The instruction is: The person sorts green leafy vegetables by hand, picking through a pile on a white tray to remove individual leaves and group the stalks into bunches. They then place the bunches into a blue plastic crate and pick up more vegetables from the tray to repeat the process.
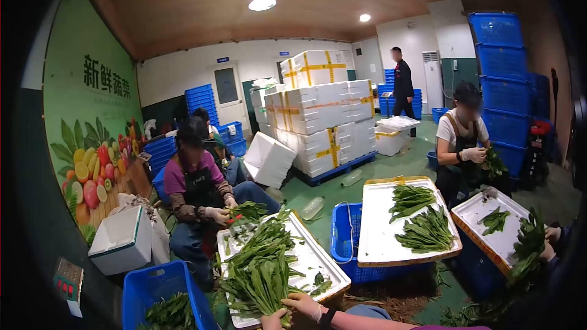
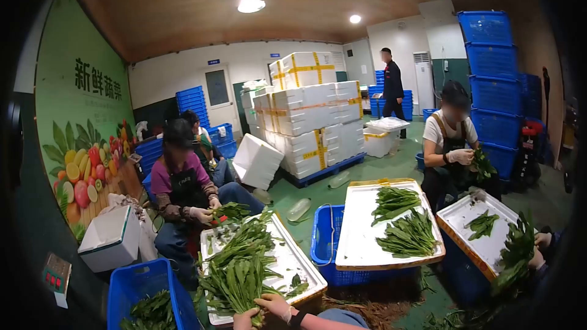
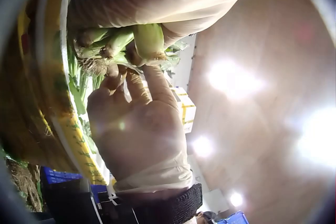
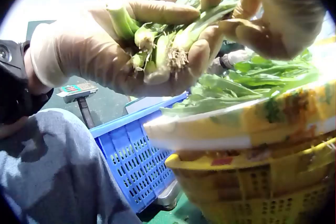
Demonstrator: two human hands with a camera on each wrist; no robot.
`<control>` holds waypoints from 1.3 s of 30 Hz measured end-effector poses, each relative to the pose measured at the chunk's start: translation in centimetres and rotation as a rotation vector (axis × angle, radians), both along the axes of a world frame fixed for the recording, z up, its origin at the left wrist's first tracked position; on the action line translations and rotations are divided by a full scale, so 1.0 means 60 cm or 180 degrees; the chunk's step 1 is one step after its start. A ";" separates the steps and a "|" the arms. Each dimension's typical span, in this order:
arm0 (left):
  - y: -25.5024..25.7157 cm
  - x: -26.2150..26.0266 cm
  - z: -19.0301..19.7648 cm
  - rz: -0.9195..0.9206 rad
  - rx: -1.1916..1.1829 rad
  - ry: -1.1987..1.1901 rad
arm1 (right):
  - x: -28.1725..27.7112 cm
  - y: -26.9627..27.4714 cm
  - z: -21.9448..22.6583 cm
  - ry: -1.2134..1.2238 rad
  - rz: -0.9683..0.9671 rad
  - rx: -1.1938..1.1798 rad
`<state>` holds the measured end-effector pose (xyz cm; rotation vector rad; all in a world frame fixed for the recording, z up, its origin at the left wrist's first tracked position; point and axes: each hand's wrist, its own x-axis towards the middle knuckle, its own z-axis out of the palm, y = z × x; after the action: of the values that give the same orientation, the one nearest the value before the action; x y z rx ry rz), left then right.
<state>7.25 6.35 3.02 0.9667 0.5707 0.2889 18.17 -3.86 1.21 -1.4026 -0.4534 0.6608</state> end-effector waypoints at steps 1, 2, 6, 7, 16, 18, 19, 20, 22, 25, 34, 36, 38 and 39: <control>0.001 0.004 -0.001 -0.0013 -0.0061 0.0017 | 0.009 0.001 -0.008 0.0004 0.0058 0.0031; 0.002 0.007 -0.002 -0.0025 -0.0117 0.0038 | 0.011 0.001 -0.006 0.0003 0.0097 0.0032; 0.001 0.011 0.010 0.0165 -0.0157 0.0048 | 0.025 0.010 -0.018 0.0095 0.0037 -0.0036; 0.003 0.013 0.012 0.0184 -0.0166 0.0071 | 0.028 0.013 -0.028 0.0107 -0.0038 -0.0095; 0.018 0.046 -0.035 0.0538 -0.0014 -0.0255 | 0.011 0.035 -0.005 -0.0417 -0.0450 0.0116; 0.018 0.042 -0.024 0.0484 0.0061 -0.0285 | 0.012 0.034 -0.007 -0.1037 -0.0571 -0.0037; 0.014 0.038 -0.019 0.0488 0.0121 -0.0282 | 0.007 0.034 0.003 -0.1126 -0.0651 0.0144; 0.012 0.034 -0.018 0.0474 0.0036 -0.0369 | 0.009 0.025 0.012 -0.1188 -0.0502 -0.0104; 0.005 0.037 -0.009 0.0456 -0.0074 -0.0571 | 0.013 0.026 0.002 -0.1365 -0.0551 -0.0298; 0.009 0.025 -0.004 0.0429 -0.0202 -0.0329 | 0.006 0.022 0.016 -0.1145 -0.0594 -0.0196; 0.002 0.017 0.010 0.0489 0.0042 -0.0334 | 0.012 -0.002 0.034 -0.0255 -0.0083 0.0243; 0.004 0.023 -0.004 0.0557 -0.0102 -0.0451 | -0.001 -0.004 0.052 0.0187 0.0040 0.0575; 0.007 0.005 -0.002 0.0421 -0.0007 -0.0445 | 0.029 0.016 -0.045 -0.2074 -0.0200 0.0146; 0.005 0.013 0.002 0.0266 0.0060 -0.0485 | 0.055 0.012 -0.068 -0.4341 -0.0483 -0.0480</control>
<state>8.00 6.64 3.17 0.9314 0.4700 0.4395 21.46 -3.11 -2.89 -1.8672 -1.3433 -0.5128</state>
